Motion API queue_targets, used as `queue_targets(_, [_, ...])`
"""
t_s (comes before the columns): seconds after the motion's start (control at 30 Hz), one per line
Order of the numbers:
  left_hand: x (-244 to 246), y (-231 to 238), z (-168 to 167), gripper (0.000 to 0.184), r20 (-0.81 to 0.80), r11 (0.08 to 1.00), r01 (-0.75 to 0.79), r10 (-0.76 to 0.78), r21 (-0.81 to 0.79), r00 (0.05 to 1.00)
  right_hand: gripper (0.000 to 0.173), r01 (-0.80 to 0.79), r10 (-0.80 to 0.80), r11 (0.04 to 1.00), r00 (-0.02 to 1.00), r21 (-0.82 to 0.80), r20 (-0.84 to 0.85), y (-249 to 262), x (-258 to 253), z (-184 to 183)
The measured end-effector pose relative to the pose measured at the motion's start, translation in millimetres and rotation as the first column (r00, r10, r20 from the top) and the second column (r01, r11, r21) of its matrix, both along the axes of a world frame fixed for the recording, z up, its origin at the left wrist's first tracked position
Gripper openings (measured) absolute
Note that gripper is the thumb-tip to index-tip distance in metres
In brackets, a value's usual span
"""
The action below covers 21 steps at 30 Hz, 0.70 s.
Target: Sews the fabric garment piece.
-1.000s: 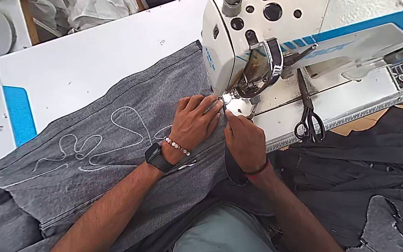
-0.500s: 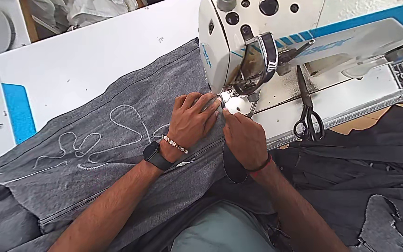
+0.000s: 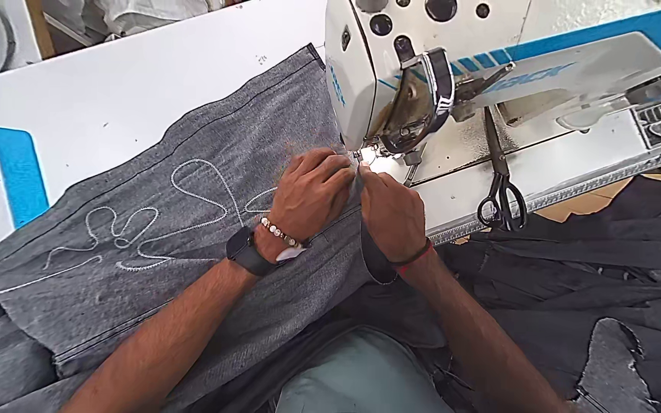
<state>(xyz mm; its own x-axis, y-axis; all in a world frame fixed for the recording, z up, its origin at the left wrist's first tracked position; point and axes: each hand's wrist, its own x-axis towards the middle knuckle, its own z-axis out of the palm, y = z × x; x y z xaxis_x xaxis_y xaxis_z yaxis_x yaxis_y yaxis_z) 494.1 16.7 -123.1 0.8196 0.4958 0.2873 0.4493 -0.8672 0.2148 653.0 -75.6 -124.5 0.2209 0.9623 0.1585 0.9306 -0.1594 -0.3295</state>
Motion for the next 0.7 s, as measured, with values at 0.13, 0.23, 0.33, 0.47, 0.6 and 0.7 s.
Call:
queue_targets(0.13, [-2,-3,-8,0.036,-0.008,0.996,-0.054,0.054,-0.064,0.999,0.028,0.086,-0.072,0.994,0.983,0.074,-0.167,-7,10,-1])
queue_targets(0.23, [0,-3,-8,0.04,-0.044,0.998,-0.058,0.056,-0.031,0.997,0.026,0.164,-0.151,0.986,0.955,0.03,-0.256,-12,20,5])
queue_targets(0.33, [2,-2,-8,0.041,-0.051,0.998,-0.068,0.068,-0.006,0.996,0.025,0.189,-0.19,0.981,0.937,-0.032,-0.292,-12,18,7])
queue_targets(0.47, [3,-4,-7,0.041,-0.074,0.997,-0.076,0.076,-0.007,0.994,0.026,0.187,-0.194,0.981,0.946,-0.051,-0.26,-11,10,8])
queue_targets(0.6, [2,-4,-10,0.037,-0.04,0.998,-0.067,0.067,0.001,0.997,0.021,0.15,-0.141,0.987,0.98,0.057,-0.139,-13,2,-1])
queue_targets(0.7, [1,-3,-11,0.036,-0.044,0.998,-0.059,0.06,0.013,0.997,0.023,0.08,-0.078,0.983,0.997,0.164,-0.019,-17,-2,-7])
